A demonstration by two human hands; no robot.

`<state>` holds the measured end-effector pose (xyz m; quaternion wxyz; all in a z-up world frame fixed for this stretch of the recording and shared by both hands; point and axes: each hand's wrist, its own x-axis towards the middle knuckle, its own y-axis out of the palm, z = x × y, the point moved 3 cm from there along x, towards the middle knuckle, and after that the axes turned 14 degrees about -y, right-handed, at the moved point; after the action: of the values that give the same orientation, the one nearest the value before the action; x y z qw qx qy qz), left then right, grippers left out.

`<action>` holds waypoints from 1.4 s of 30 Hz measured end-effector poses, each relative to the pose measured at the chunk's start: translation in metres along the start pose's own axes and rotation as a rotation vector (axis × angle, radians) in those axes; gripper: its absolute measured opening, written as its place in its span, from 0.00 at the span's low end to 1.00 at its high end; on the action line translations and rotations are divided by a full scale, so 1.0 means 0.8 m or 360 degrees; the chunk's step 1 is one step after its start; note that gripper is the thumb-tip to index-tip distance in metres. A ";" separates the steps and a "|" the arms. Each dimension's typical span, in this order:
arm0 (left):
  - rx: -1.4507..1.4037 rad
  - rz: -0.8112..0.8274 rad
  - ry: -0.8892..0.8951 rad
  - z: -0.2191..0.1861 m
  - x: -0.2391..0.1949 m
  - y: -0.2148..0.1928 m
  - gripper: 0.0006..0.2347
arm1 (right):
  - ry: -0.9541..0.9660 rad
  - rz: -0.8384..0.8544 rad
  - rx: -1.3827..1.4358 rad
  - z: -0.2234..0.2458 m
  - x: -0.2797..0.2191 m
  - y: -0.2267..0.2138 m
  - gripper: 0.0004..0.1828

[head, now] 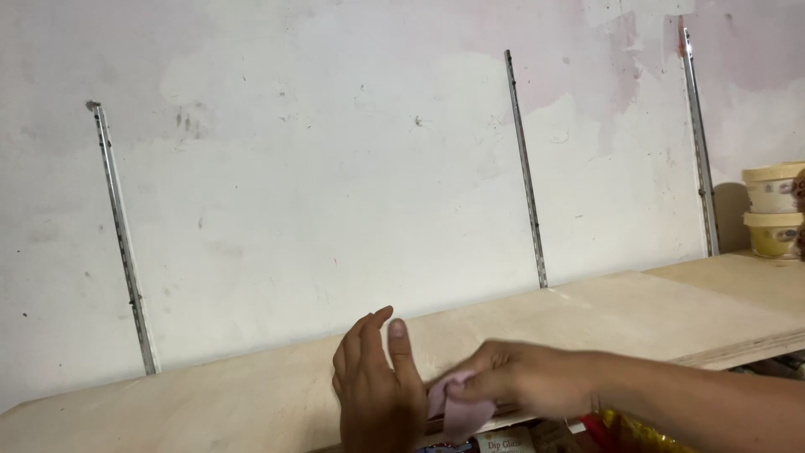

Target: Cleaning a grocery store shelf by moving ice cream tubs to a freezer, wiping the shelf surface with a cloth, and then returning the items to the shelf.

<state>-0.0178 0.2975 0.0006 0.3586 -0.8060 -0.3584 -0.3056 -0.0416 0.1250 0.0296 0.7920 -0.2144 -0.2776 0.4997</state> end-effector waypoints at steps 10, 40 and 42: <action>-0.0175 0.1192 0.0038 0.004 0.007 0.029 0.36 | -0.0082 -0.0485 0.0783 -0.112 0.029 -0.058 0.46; 0.0640 0.0618 -0.0824 0.216 0.158 -0.198 0.17 | 0.1108 -0.0355 -0.0891 -0.058 0.037 -0.043 0.51; 0.0587 0.0938 -0.0733 0.211 0.129 -0.180 0.20 | 0.1192 -0.0297 -0.0958 -0.054 0.040 -0.042 0.50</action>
<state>-0.0349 0.5393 0.0357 0.4796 -0.8436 -0.2320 0.0677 0.0206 0.1379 0.0249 0.7817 -0.5730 -0.1238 0.2128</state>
